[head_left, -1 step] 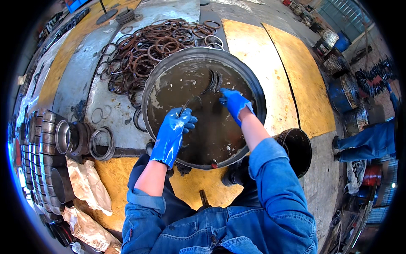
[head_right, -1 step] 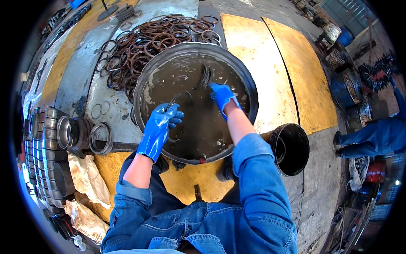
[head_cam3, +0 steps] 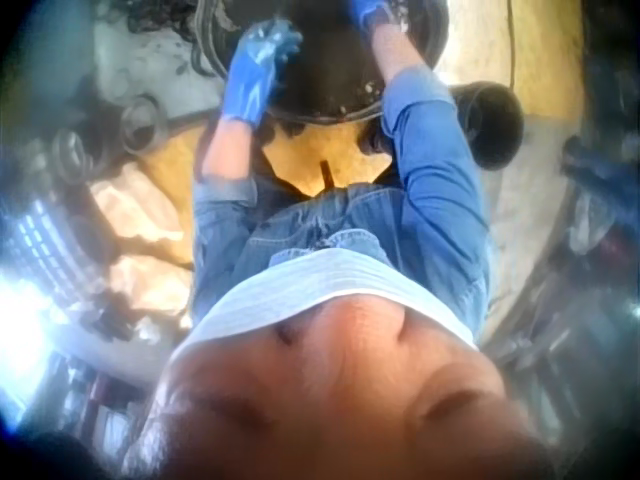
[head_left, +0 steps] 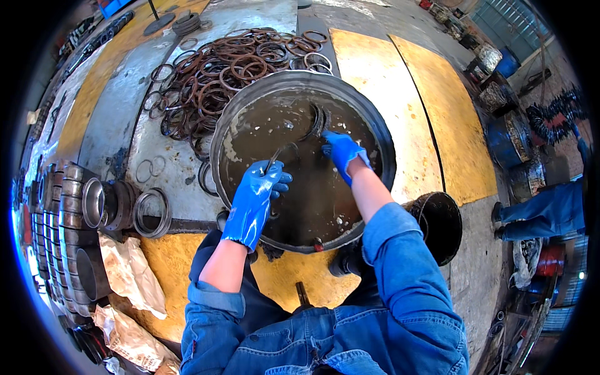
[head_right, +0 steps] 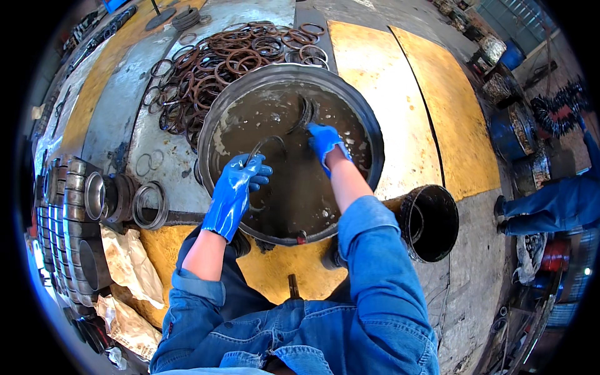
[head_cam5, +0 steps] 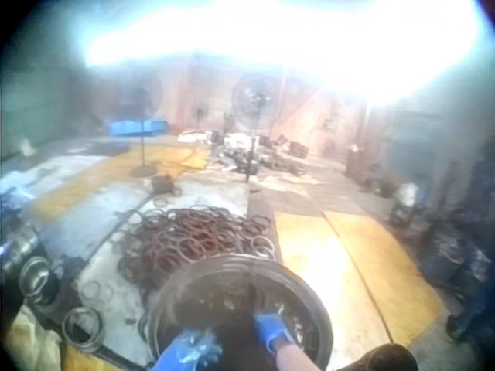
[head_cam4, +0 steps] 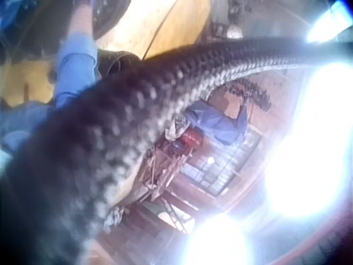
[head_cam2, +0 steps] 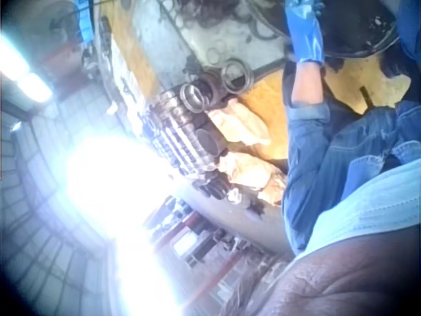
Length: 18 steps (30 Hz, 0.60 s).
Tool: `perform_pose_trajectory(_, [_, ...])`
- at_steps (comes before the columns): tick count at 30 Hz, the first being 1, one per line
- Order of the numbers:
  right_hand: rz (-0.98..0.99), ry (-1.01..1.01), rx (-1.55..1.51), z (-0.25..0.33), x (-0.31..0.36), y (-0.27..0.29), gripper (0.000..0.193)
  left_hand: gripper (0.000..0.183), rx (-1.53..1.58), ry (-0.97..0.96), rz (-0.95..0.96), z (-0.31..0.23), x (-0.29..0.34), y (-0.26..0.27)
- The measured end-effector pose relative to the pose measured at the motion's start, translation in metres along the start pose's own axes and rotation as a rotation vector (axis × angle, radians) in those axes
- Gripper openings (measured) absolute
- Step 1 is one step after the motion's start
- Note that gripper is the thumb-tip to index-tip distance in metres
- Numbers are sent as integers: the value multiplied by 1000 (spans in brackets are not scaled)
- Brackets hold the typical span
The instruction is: The person takes metal rings from a bucket, washes them in a large basin of liquid while scrubbing with a brush, and then places them onto a surface.
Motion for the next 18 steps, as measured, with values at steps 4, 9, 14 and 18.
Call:
perform_pose_trajectory(4, [-59,-45,246,6,-13,-61,41,46,4,-7,-29,2,-3,9])
perform_pose_trajectory(9, [150,74,376,-16,-62,-32,41,44,9,16,-6,-3,-3,4])
perform_pose_trajectory(14, [211,110,19,34,-32,-13,36,41,-11,-42,7,4,-1,17])
perform_pose_trajectory(18, [117,89,14,56,-13,42,26,39,-56,-91,84,0,-4,-7])
Point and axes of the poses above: each hand's wrist, its own x-axis away from the middle knuckle, its own y-axis out of the back of the hand, z = x × y, the point moved 3 cm from there along -x, towards the middle knuckle, and after that the axes turned 1 degree about y, right-handed, at the moved point
